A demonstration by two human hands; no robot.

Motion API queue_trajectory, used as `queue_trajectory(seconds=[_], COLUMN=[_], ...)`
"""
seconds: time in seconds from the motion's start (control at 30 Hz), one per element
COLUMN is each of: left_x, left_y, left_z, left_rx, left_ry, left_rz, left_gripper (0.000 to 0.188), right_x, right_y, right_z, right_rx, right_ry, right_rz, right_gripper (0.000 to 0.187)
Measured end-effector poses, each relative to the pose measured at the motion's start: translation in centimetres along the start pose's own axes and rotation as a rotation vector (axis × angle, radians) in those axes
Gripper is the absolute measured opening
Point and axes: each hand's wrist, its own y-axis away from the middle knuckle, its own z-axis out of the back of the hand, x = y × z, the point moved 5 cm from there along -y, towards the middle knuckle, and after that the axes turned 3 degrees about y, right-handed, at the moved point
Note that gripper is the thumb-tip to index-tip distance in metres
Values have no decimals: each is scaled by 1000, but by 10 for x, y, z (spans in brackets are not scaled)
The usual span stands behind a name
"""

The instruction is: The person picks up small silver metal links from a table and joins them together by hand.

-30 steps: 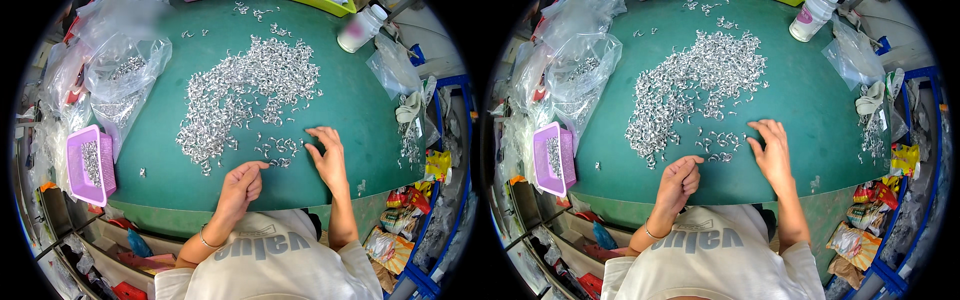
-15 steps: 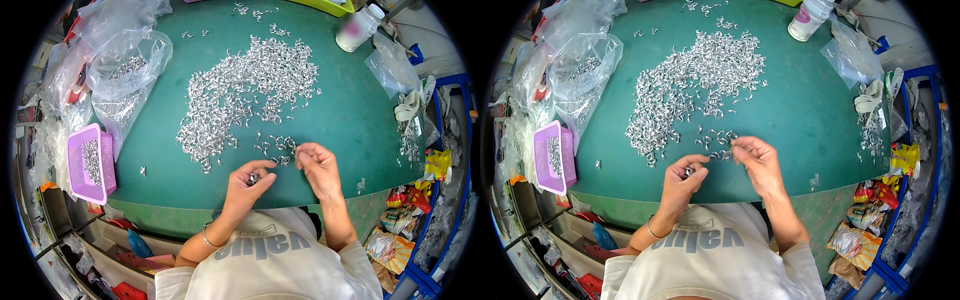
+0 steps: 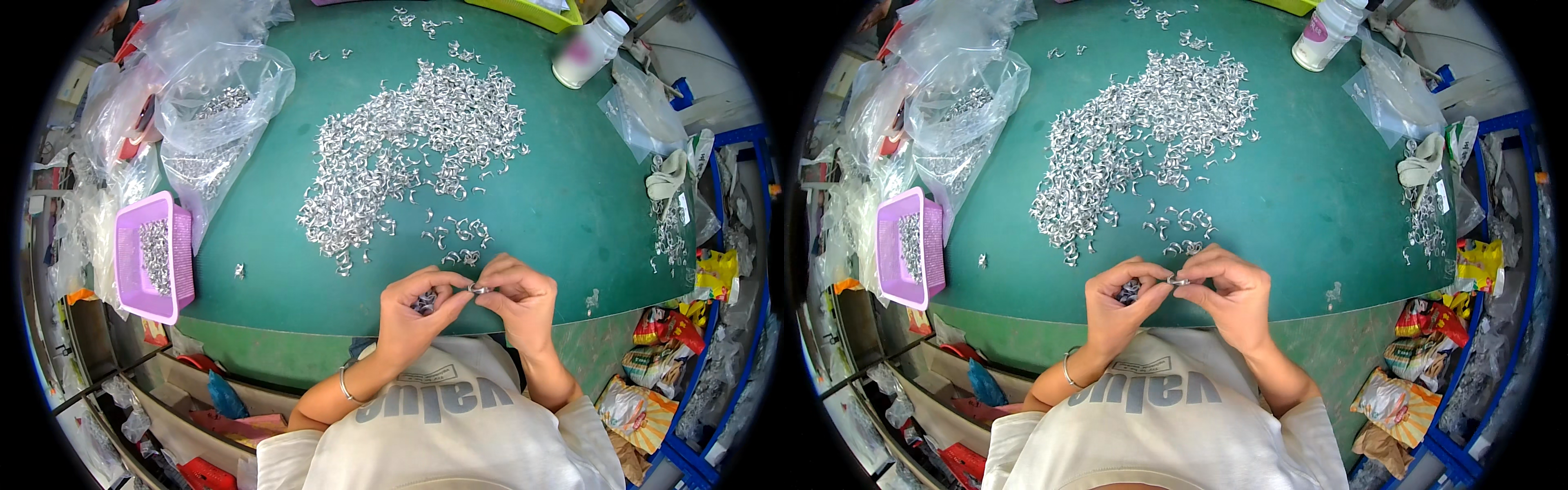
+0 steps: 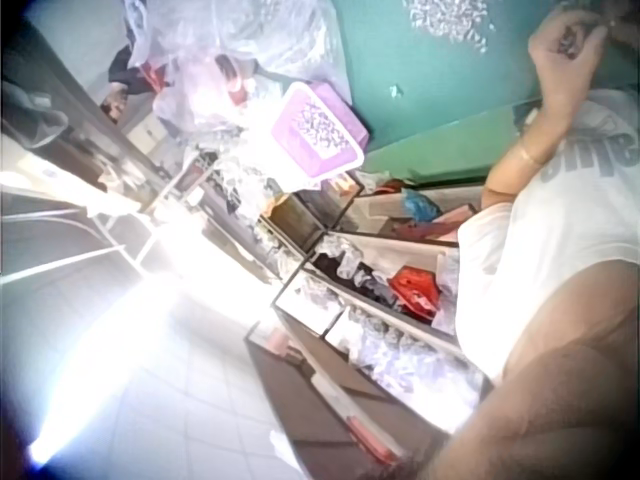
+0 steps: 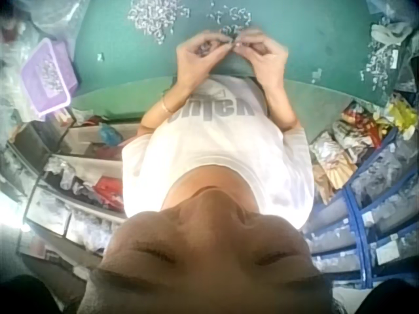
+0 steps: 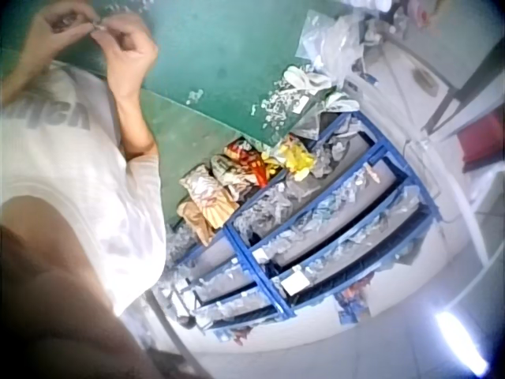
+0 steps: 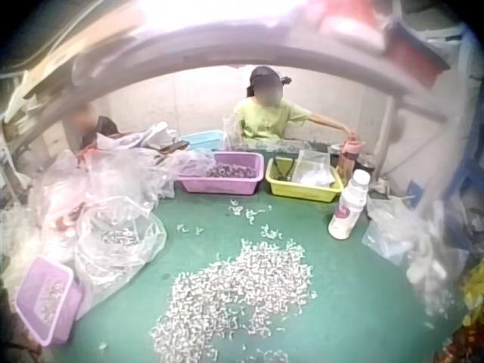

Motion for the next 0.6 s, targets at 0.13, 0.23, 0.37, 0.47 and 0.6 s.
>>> queue_trajectory(seconds=[0.13,0.23,0.37,0.47,0.6], left_x=[-5,-8,-6,12,32], left_y=[3,4,5,7,9], left_z=[-1,-3,-6,-8,-4], left_rx=[24,36,42,147,156], left_ry=[24,34,102,457,875], left_rz=[5,7,18,517,732], left_gripper=[13,13,9,7,9], right_x=[19,21,15,6,-15], right_y=[0,2,4,5,6], right_z=[-6,-4,-2,-5,18], right_rx=[-16,-25,-10,76,-180], right_ry=[189,211,161,135,180], right_rz=[158,200,185,27,-185], right_gripper=[21,22,21,16,10])
